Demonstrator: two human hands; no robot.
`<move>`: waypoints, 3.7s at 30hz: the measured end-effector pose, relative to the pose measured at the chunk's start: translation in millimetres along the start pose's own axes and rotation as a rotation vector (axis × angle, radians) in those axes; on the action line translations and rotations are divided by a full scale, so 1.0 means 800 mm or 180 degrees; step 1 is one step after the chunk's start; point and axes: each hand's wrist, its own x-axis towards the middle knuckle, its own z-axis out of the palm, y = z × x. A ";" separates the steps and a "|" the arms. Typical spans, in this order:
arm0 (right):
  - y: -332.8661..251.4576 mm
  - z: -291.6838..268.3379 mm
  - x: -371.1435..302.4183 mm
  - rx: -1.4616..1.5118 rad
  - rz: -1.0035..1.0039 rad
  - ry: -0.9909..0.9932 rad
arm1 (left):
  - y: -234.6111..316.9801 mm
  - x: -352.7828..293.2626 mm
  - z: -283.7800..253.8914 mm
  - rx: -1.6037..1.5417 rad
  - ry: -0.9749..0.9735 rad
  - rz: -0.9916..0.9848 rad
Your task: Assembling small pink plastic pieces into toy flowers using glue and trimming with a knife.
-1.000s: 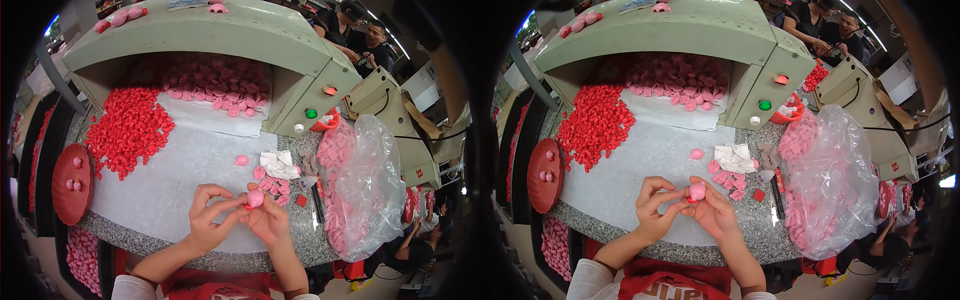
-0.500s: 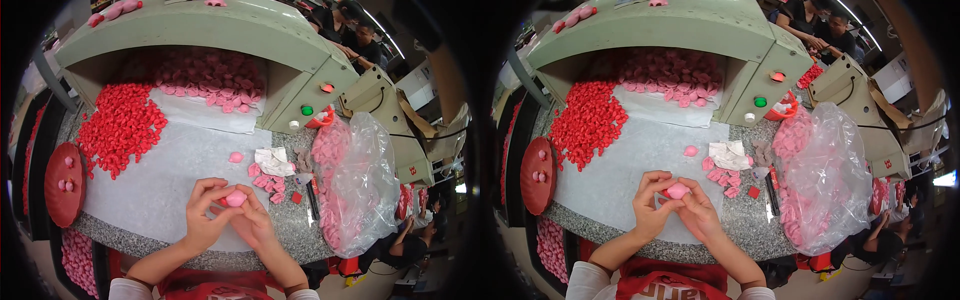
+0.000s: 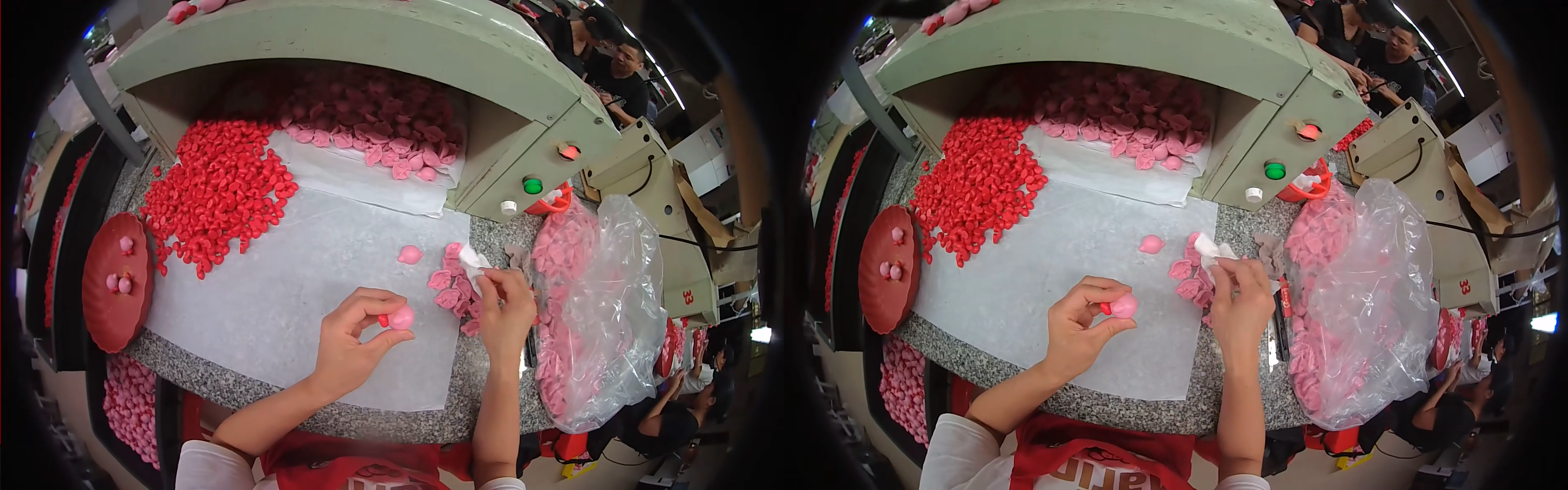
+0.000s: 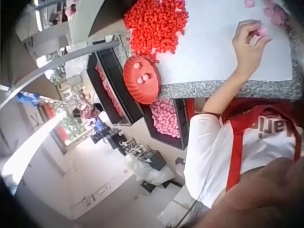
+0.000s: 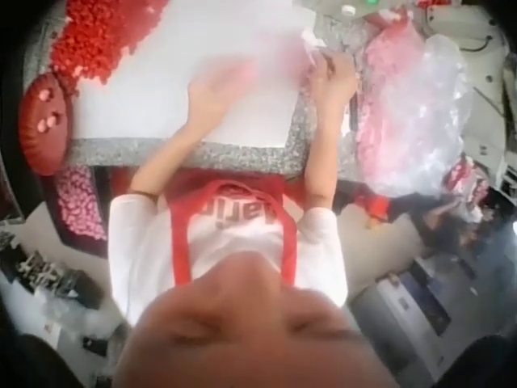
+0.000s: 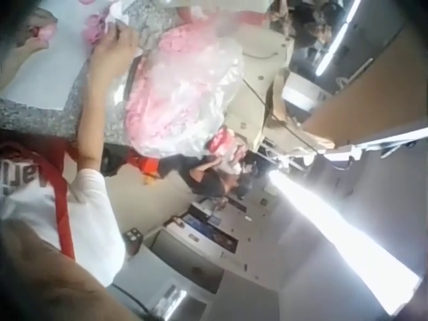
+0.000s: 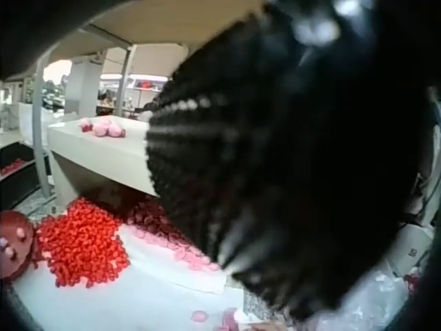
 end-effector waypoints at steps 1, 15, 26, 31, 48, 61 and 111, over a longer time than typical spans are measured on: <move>-0.011 -0.005 -0.006 -0.0001 -0.0005 -0.0036 | 0.000 -0.001 -0.001 -0.0002 0.0033 -0.0014; -0.029 0.016 -0.042 0.3021 0.0849 -0.1550 | 0.006 -0.001 0.008 0.1253 0.0084 0.1150; -0.044 0.006 -0.044 0.3134 0.0954 -0.1512 | 0.000 -0.002 0.005 0.1192 0.0117 0.0862; -0.054 0.016 -0.057 0.2581 0.0703 -0.1385 | 0.006 -0.003 0.006 0.1409 0.0027 0.0795; -0.028 -0.021 -0.031 0.3219 0.0709 -0.1030 | -0.015 0.000 -0.007 -0.2482 -0.1343 -0.1576; -0.047 -0.013 -0.038 0.2863 0.0853 -0.2929 | -0.022 -0.004 -0.024 -0.2892 -0.1924 -0.2214; -0.051 -0.013 -0.048 0.1594 -0.0619 -0.1169 | -0.007 0.004 -0.001 -0.1243 -0.0754 -0.0446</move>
